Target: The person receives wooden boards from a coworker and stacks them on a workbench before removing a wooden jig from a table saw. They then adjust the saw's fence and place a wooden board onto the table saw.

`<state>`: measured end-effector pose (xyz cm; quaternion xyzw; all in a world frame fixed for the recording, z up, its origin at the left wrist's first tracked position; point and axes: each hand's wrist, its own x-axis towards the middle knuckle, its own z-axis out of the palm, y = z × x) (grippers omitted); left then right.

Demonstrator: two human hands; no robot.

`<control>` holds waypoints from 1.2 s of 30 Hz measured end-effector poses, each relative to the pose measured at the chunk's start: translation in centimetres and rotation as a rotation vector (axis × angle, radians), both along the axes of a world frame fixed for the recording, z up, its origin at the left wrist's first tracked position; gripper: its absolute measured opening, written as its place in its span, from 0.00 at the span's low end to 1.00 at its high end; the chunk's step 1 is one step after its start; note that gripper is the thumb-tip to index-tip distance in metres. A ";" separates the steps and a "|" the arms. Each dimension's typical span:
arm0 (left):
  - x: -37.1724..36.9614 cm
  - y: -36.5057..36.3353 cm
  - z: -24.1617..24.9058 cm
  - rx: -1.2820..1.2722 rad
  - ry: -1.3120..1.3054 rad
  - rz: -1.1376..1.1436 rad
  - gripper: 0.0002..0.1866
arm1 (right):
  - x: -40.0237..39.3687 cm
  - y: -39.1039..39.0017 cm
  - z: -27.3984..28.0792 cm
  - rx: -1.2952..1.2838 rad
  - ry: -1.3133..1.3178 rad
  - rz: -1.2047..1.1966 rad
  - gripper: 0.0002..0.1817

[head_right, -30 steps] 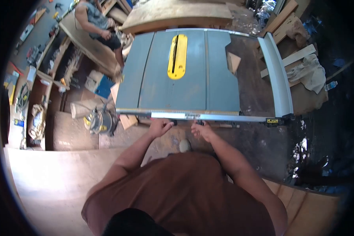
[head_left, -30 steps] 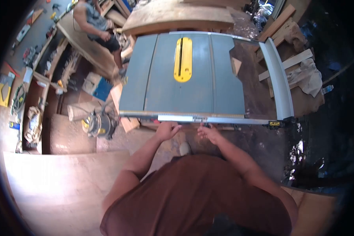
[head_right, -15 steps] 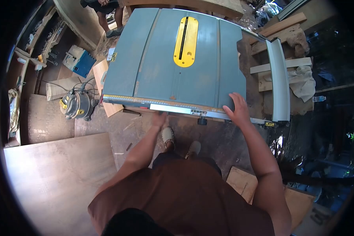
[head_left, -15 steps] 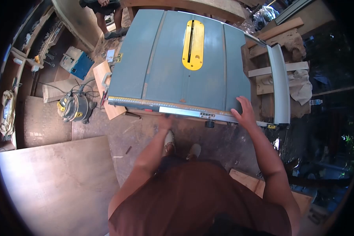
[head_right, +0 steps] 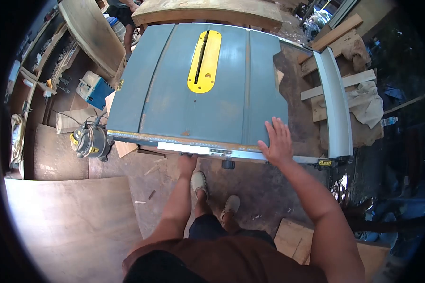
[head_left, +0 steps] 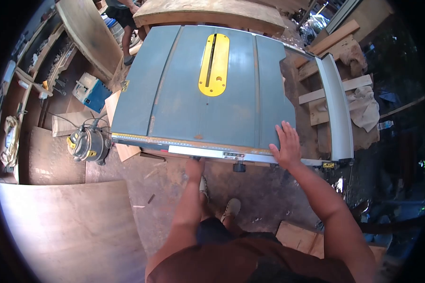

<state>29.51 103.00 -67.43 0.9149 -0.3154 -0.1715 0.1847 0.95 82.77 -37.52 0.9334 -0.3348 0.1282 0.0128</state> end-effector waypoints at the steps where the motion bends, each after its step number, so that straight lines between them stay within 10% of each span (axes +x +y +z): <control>1: -0.2 0.2 4.9 -0.121 0.111 0.045 0.23 | 0.0 -0.3 0.0 -0.003 0.005 0.007 0.34; 3: 1.7 1.7 13.4 -0.249 0.307 0.011 0.22 | 0.0 0.1 -0.7 0.001 -0.001 0.019 0.34; 16: -0.9 -0.9 6.9 0.134 0.222 0.152 0.27 | -0.1 0.3 -0.6 0.012 0.011 0.004 0.35; 21: 6.4 3.5 10.6 -0.128 0.548 0.068 0.25 | -0.1 -0.1 0.2 0.030 0.032 0.002 0.36; 24: 0.3 0.3 1.6 -0.081 0.247 0.090 0.34 | 0.3 0.6 0.2 0.053 0.004 -0.009 0.37; 28: 3.7 2.1 8.1 -0.426 0.622 -0.029 0.26 | 0.6 0.6 0.4 0.048 0.014 -0.011 0.37; 32: 3.9 1.0 1.3 -0.008 0.401 -0.042 0.25 | 0.8 0.7 1.3 0.080 0.032 -0.012 0.37; 36: 2.7 1.2 4.9 -0.263 0.570 0.001 0.24 | 1.1 1.0 1.1 0.070 0.030 -0.014 0.36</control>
